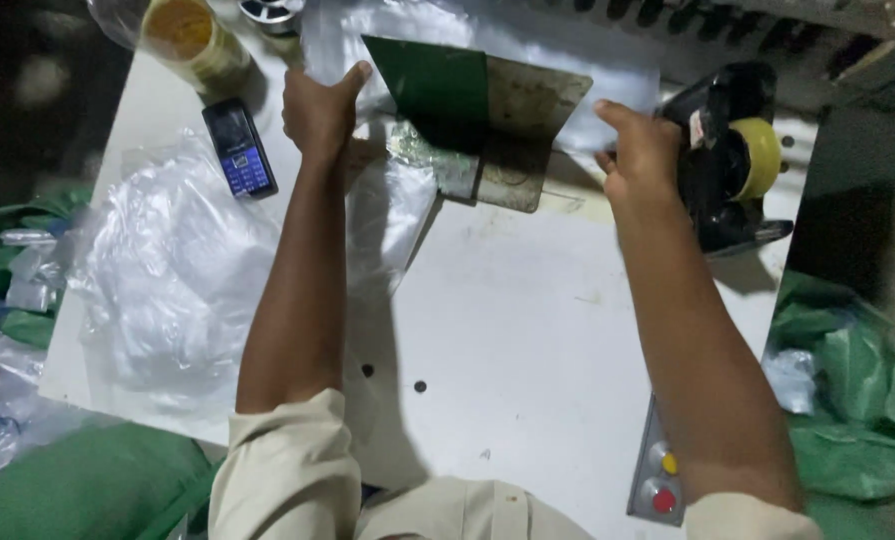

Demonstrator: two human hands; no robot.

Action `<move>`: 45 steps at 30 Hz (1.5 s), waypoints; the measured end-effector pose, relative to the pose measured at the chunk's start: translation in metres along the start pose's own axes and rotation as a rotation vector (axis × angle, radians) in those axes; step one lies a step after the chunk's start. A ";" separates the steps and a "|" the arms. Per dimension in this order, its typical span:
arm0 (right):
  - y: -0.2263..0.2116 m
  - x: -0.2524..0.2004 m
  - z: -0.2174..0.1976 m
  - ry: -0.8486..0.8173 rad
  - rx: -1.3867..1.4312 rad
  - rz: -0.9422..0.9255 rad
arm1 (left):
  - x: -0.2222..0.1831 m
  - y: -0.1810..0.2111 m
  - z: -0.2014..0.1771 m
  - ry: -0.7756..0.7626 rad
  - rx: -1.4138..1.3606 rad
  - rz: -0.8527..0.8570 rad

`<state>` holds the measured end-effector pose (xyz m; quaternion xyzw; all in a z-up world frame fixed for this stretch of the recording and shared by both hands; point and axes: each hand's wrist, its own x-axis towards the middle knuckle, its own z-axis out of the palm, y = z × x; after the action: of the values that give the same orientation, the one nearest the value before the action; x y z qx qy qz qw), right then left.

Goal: Packaging small white items into plastic bags at a workbench

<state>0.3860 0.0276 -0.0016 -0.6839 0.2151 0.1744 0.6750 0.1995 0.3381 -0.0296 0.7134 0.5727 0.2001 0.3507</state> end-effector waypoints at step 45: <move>0.094 -0.271 -0.269 -0.515 -0.526 0.504 | -0.396 -0.079 -0.153 -1.504 -0.544 0.299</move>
<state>0.0929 -0.2242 0.0693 -0.6927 0.1484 0.5470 0.4459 -0.0642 0.0081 0.0617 0.6158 0.0141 -0.1559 0.7722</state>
